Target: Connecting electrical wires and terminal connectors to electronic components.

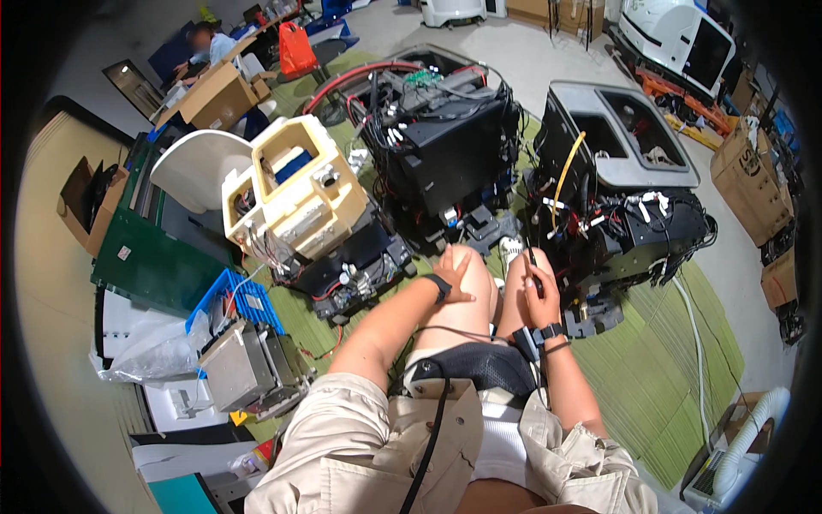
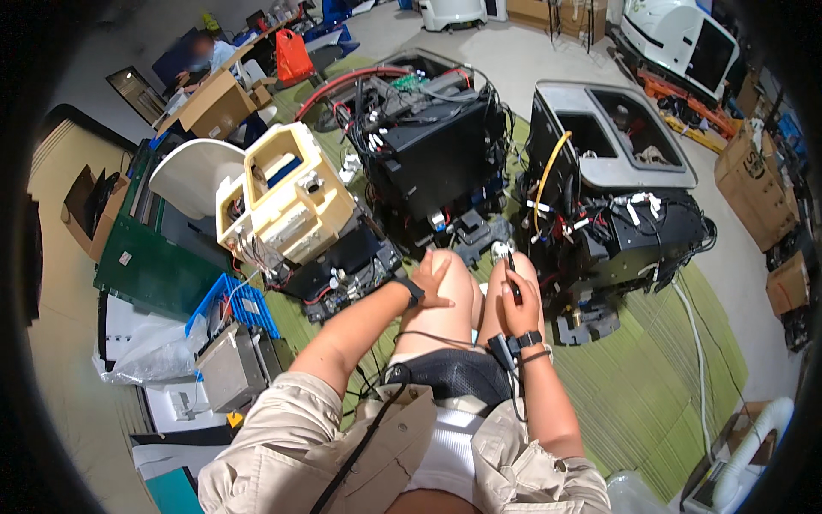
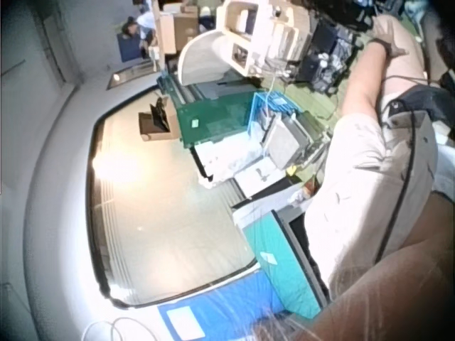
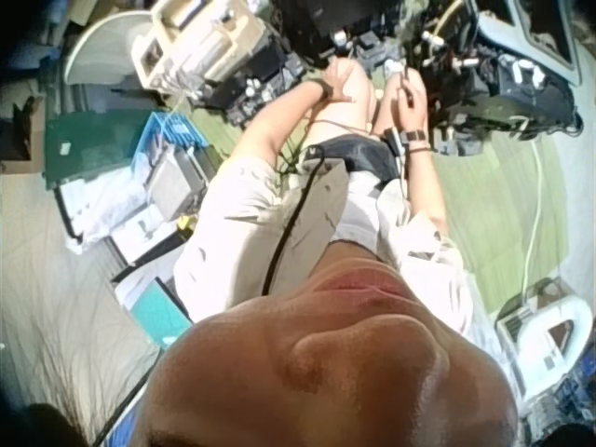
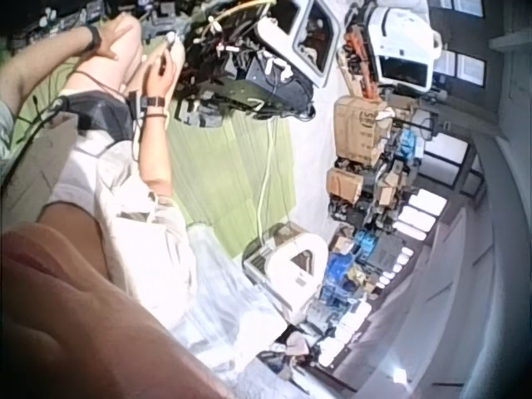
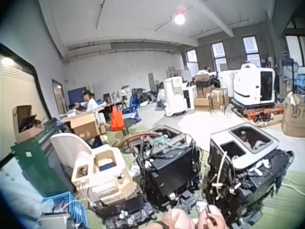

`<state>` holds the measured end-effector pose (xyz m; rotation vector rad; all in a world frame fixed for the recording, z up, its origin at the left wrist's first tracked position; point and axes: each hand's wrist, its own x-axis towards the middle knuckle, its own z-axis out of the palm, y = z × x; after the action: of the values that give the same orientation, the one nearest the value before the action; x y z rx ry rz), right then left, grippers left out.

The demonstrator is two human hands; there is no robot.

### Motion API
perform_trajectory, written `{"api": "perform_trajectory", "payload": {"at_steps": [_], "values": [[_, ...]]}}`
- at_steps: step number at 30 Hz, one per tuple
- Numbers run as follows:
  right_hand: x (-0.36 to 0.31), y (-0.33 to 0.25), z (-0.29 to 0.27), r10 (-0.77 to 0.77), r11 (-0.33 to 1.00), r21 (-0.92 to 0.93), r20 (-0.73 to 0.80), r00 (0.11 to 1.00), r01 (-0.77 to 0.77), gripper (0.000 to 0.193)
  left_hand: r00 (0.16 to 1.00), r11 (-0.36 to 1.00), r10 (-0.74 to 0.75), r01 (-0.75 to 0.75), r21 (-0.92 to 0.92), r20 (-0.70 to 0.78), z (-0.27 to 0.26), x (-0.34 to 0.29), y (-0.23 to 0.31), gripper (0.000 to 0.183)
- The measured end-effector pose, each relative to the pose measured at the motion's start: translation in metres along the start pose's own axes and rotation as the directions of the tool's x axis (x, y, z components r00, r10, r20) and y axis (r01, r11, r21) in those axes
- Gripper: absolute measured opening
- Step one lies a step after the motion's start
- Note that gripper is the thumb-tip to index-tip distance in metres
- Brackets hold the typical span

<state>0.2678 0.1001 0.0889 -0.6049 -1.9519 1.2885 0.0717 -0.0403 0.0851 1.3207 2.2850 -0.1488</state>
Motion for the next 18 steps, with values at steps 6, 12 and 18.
{"api": "perform_trajectory", "payload": {"at_steps": [6, 12, 18], "values": [[-0.005, -0.007, 0.003, 0.104, 0.993, 0.057, -0.069, 0.992, -0.100, 0.027, 1.000, 0.996, -0.010, 0.011, -0.094, 0.007, 0.016, 0.008, -0.008, 0.103], [0.009, -0.036, -0.041, 0.147, 0.983, 0.122, -0.074, 0.986, -0.138, 0.027, 0.997, 0.949, -0.002, 0.027, -0.315, 0.077, 0.003, 0.013, -0.031, 0.099], [0.085, -0.080, -0.099, 0.032, 0.999, 0.025, -0.135, 0.990, -0.029, 0.015, 0.882, 0.745, 0.052, -0.346, -0.570, -0.468, -0.042, 0.076, 0.000, 0.056]]}}
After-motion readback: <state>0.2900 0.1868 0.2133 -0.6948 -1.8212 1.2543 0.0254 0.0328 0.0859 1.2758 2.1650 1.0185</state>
